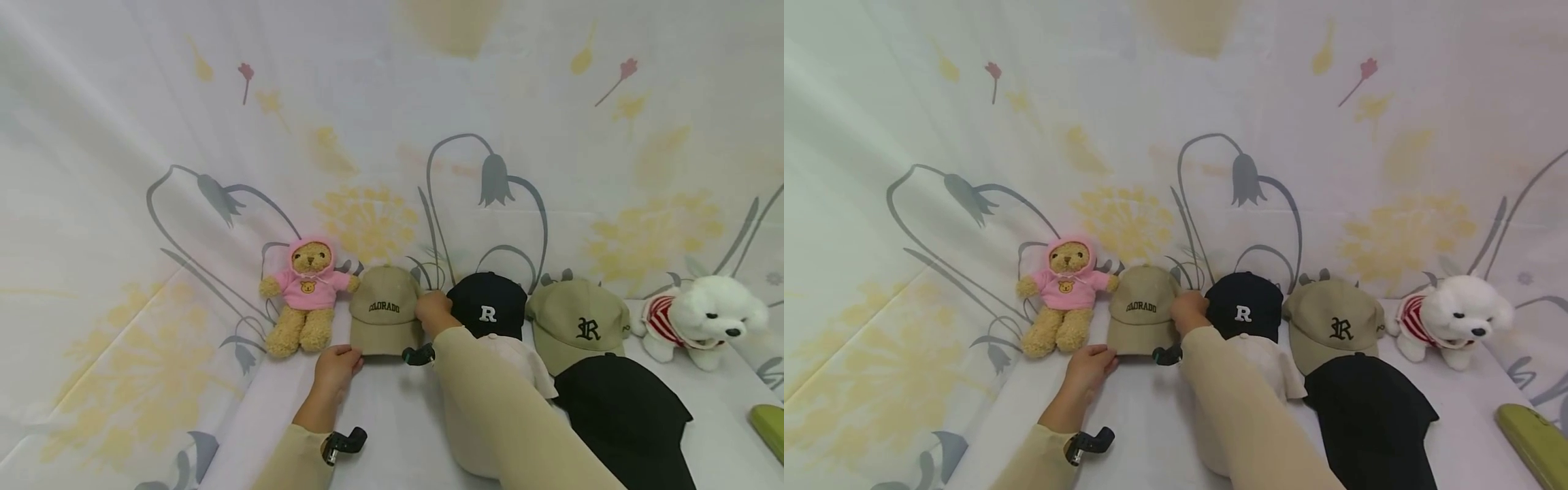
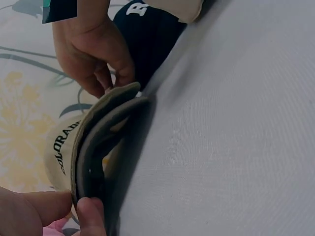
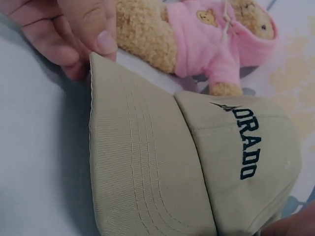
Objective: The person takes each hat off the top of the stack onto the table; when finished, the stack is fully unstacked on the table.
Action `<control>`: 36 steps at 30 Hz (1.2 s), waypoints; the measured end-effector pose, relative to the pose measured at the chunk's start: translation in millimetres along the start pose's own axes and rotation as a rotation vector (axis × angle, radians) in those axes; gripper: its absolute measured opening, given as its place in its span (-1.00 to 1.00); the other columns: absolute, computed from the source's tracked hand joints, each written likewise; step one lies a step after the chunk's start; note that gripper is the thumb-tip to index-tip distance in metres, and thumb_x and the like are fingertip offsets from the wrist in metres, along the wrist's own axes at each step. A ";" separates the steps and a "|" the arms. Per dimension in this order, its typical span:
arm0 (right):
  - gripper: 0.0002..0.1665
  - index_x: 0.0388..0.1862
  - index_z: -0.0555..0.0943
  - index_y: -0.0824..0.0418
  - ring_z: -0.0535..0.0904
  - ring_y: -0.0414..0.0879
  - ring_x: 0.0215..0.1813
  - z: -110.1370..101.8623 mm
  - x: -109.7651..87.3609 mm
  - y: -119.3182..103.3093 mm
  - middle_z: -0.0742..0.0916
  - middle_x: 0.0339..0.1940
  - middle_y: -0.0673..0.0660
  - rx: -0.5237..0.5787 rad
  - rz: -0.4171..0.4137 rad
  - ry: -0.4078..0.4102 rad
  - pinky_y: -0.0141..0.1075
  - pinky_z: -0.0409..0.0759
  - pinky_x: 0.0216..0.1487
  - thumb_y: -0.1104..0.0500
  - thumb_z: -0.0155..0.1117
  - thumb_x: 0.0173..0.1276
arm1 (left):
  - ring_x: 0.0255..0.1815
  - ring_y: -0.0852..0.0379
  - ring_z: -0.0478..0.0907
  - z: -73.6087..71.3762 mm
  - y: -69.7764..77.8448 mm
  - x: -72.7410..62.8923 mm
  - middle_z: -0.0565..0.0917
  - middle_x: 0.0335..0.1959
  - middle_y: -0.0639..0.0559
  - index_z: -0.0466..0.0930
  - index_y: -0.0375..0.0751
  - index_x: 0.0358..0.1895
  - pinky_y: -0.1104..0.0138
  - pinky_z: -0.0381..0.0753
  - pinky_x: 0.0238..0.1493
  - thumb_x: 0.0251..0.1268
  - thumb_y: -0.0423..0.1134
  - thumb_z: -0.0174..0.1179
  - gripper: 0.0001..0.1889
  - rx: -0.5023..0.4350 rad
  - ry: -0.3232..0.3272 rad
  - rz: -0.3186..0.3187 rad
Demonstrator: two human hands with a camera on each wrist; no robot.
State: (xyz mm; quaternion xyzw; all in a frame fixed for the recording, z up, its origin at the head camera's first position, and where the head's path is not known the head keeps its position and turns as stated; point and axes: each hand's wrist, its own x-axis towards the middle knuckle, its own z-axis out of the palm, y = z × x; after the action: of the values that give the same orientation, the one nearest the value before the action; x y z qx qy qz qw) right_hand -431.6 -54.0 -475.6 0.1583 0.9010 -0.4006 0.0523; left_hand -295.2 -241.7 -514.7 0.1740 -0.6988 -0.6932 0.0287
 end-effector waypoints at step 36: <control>-0.65 0.20 0.63 0.23 0.68 0.10 -0.08 -58.7 -75.2 -6.2 0.71 0.05 0.26 0.286 -0.252 -0.003 -0.14 0.68 -0.18 0.06 0.10 0.68 | -0.15 0.14 0.63 -21.1 23.7 -42.2 0.60 -0.04 -0.15 0.30 -0.58 0.42 0.32 0.71 0.01 0.53 -0.42 0.19 -0.48 -0.105 -0.054 0.023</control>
State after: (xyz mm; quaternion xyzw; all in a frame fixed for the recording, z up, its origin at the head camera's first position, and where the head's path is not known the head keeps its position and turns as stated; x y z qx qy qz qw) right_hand -360.7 -32.9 -415.0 0.0493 0.8473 -0.5284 -0.0203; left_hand -254.5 -250.5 -482.2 0.1456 -0.6640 -0.7329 0.0268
